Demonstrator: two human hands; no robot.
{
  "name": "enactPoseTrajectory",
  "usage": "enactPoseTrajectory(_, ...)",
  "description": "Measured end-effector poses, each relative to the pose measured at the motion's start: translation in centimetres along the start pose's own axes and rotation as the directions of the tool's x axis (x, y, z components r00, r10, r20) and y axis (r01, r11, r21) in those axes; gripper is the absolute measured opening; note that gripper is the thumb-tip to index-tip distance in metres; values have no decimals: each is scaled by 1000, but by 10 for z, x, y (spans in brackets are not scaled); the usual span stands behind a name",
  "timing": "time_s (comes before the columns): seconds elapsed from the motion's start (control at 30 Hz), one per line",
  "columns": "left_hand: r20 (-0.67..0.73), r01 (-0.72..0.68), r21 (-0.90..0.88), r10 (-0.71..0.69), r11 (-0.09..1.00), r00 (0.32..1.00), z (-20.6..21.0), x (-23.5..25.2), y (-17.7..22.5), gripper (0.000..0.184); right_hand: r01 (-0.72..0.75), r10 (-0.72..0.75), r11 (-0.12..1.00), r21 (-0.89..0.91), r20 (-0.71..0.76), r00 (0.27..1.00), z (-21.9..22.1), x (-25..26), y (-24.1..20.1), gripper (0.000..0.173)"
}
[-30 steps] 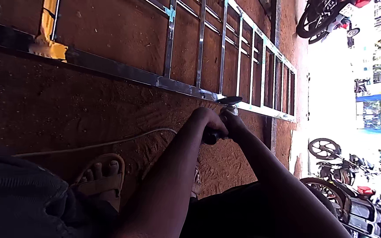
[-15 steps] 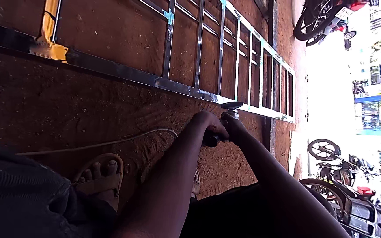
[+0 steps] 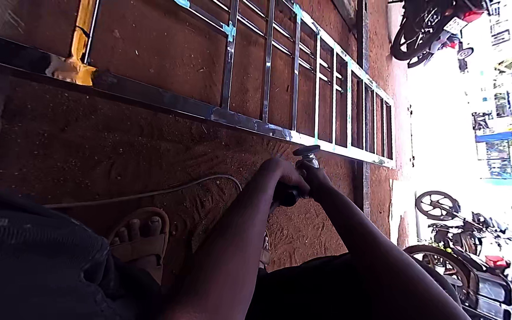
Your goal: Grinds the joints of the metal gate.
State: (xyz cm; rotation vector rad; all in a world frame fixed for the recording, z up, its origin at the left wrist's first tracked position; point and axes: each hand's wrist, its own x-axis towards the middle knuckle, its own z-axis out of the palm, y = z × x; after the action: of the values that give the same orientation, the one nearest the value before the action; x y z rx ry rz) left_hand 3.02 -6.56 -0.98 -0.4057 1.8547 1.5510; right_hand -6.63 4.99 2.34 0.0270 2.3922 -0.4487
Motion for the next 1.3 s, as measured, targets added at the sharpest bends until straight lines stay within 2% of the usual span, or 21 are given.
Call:
enactPoseTrajectory(0.1, 19, -15, 11, 15, 1000, 1000, -6, -3, 0, 63, 16, -20, 997, -72, -56, 998, 2, -15, -6, 53)
enactPoseTrajectory(0.17, -5, -23, 88, 24, 996, 1000, -11, -4, 1, 64, 28, -34, 996, -87, -73, 997, 0, -19, -12, 56)
enactPoseTrajectory(0.27, -87, 0, 186, 17, 983, 996, -21, -7, 1, 65, 77, -78, 995, -61, -23, 997, 3, -20, -23, 61)
enactPoseTrajectory(0.37, -125, 34, 178, -12, 983, 992, -31, -15, -4, 67, 121, -118, 988, -91, 33, 992, 13, -15, -36, 67)
enactPoseTrajectory(0.53, -134, 95, 126, -78, 987, 988, -27, -20, -13, 65, 99, -93, 993, -57, 107, 990, 22, -14, -34, 60)
enactPoseTrajectory(0.6, -113, 132, 113, -119, 985, 986, -24, -18, -12, 62, 84, -81, 996, -21, 138, 987, 21, -20, -29, 52)
enactPoseTrajectory(0.7, -120, 134, 82, -124, 988, 985, -19, -15, -8, 63, 134, -117, 987, -88, 176, 977, 12, -22, -25, 42)
enactPoseTrajectory(0.73, -115, 123, 93, -113, 988, 987, -20, -14, -6, 64, 157, -135, 981, -110, 190, 973, 10, -20, -26, 42)
enactPoseTrajectory(0.8, -106, 96, 160, -79, 982, 991, -26, -10, -6, 65, 98, -96, 995, -3, 150, 984, 14, -9, -27, 50)
enactPoseTrajectory(0.87, -103, 79, 202, -59, 976, 993, -30, -6, -7, 64, 90, -91, 996, 12, 150, 985, 18, 0, -30, 58)
enactPoseTrajectory(1.0, -89, 87, 148, -74, 985, 993, -28, -8, -10, 60, 55, -57, 998, 20, 139, 989, 19, -10, -30, 56)
enactPoseTrajectory(1.13, -87, 104, 69, -98, 992, 991, -24, -9, -11, 64, 5, -18, 997, 76, 178, 984, 16, -13, -25, 47)
enactPoseTrajectory(1.3, -129, 100, 153, -80, 983, 988, -34, -3, -13, 62, 126, -133, 991, 45, 195, 972, 19, 0, -33, 51)
